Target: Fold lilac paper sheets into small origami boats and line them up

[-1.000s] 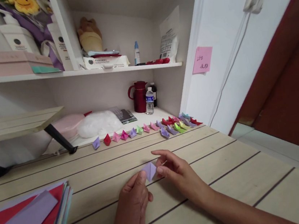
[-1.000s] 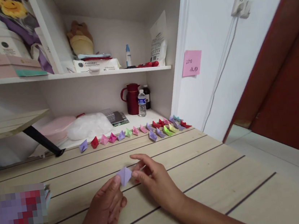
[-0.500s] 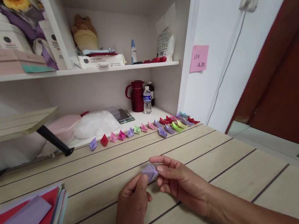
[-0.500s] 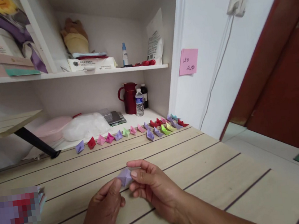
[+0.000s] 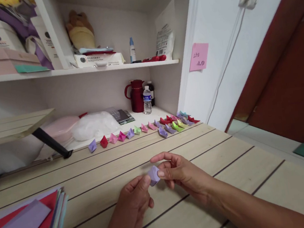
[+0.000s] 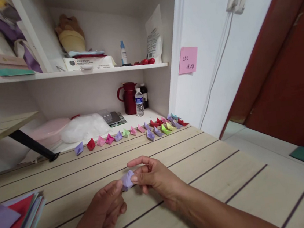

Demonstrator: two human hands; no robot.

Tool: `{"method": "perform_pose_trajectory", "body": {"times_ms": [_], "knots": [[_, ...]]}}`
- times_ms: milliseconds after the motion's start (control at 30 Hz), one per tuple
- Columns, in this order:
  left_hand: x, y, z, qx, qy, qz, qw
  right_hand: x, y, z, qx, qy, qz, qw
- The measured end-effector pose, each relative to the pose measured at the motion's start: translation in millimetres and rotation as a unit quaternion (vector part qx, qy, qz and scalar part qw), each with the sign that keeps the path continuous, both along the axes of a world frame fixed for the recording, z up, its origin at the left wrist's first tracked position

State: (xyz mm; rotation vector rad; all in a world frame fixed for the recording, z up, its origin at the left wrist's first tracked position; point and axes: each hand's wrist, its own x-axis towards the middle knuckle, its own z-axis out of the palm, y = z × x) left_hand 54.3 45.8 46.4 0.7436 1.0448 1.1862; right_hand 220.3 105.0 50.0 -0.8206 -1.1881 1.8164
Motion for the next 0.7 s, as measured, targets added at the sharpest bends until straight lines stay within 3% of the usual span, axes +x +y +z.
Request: {"method": "perform_pose_trajectory", "body": {"times_ms": [233, 367, 500, 700], "knots": [[-8.5, -0.4, 1.8, -0.025, -0.05, -0.079, 0.995, 5.1, 0.5, 5.7, 0.006, -0.031, 0.056, 0.998], [-6.4, 0.4, -2.5, -0.051, -0.074, -0.004, 0.996, 1.4, -1.3, 2.8, 0.012, -0.027, 0.04, 0.999], [-5.1, 3.7, -9.3, -0.055, -0.145, 0.076, 0.985, -4.1, -1.0, -6.0, 0.055, 0.019, 0.071, 0.996], [-2.7, 4.8, -10.1, -0.046, -0.183, 0.082, 0.979, -11.9, -6.2, -16.9, 0.161, -0.032, 0.075, 0.984]]}}
